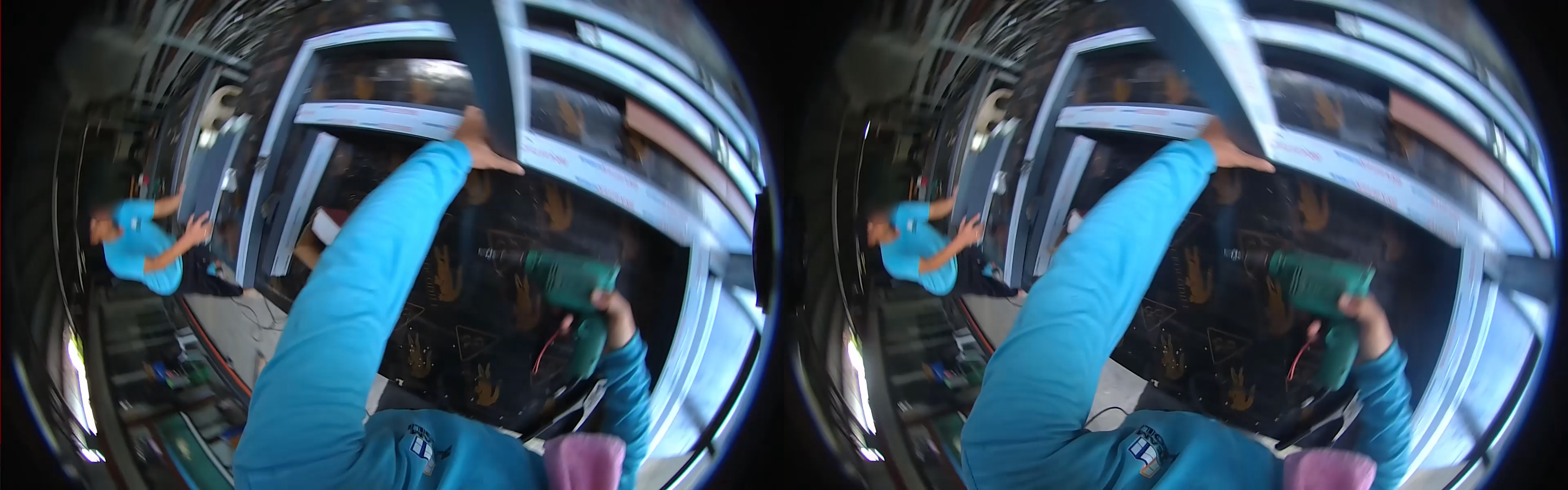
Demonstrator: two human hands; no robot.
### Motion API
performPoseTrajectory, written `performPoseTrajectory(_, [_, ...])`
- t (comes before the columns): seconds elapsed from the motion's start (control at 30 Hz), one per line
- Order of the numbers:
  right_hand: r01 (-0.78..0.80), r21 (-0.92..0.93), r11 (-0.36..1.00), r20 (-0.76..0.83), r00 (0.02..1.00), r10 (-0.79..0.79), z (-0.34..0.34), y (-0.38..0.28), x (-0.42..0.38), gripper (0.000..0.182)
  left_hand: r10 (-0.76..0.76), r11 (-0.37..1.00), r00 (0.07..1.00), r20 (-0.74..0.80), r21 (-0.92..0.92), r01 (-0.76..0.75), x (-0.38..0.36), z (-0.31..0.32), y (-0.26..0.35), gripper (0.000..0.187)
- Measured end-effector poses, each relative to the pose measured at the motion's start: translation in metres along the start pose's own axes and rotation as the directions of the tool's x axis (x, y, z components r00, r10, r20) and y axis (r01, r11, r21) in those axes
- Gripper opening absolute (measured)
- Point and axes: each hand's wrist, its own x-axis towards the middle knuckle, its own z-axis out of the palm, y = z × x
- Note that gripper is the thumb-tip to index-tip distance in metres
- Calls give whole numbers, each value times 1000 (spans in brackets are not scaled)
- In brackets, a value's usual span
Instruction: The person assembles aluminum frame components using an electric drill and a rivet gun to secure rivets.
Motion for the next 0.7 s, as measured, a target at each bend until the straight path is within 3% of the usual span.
performPoseTrajectory(0.03, [-70, 93, 993, -50, 996, 75, 13, 22, -3, 61, -12, 999, 998, 56, 38, 9, -2, -24, 22, 103])
performPoseTrajectory(0.1, [-86, 188, 978, -27, 995, 93, 42, 62, -9, 68, 20, 999, 1000, -9, -31, -20, -3, -17, 11, 102])
performPoseTrajectory(0.17, [-85, 322, 943, 36, 996, 77, 59, 100, -7, 71, -41, 984, 961, -274, 157, 87, -23, -3, 18, 103])
performPoseTrajectory(0.2, [-69, 339, 938, 46, 997, 57, 65, 116, -6, 71, 12, 991, 961, -278, 132, 26, -38, -17, 23, 100])
performPoseTrajectory(0.23, [-39, 359, 933, 43, 999, 26, 72, 132, -8, 71, -12, 997, 966, -256, 65, 29, -59, -33, 25, 88])
performPoseTrajectory(0.27, [9, 351, 936, 36, 999, -23, 77, 149, -7, 71, -29, 995, 991, -129, -97, 17, -89, -69, 31, 75])
performPoseTrajectory(0.3, [63, 346, 936, 30, 996, -78, 82, 165, -5, 72, 23, 978, 981, -194, -198, -62, -123, -89, 28, 61])
performPoseTrajectory(0.33, [40, 368, 929, 90, 993, -78, 85, 176, -5, 72, -41, 947, 980, -194, -320, -23, -159, -117, 28, 50])
performPoseTrajectory(0.4, [119, 391, 912, -52, 993, -108, 88, 203, 0, 72, -192, 888, 941, -278, -458, 46, -230, -154, -1, 35])
performPoseTrajectory(0.43, [119, 403, 907, -103, 991, -85, 91, 213, -1, 71, -407, 813, 891, -203, -524, 252, -265, -176, -15, 26])
performPoseTrajectory(0.5, [179, 289, 940, -203, 972, -123, 83, 233, 1, 70, -445, 860, 792, -417, -445, 249, -321, -200, -37, 15])
performPoseTrajectory(0.53, [255, 186, 949, -197, 956, -219, 77, 239, 3, 65, -511, 841, 796, -326, -381, 384, -341, -216, -32, 16])
performPoseTrajectory(0.6, [365, -72, 928, -413, 837, -360, 83, 244, 2, 48, -359, 908, 928, -100, -269, 322, -371, -212, -39, 17])
performPoseTrajectory(0.63, [187, -275, 943, -529, 790, -311, 84, 242, -6, 46, -293, 938, 955, 34, -185, 294, -378, -199, -46, 17])
performPoseTrajectory(0.67, [118, -458, 881, -579, 712, -396, 94, 241, -14, 45, -184, 977, 982, 37, -99, 187, -380, -180, -53, 20])
performPoseTrajectory(0.7, [-58, -678, 733, -558, 690, -461, 101, 234, -30, 47, -108, 994, 994, 26, -24, 109, -379, -156, -67, 18])
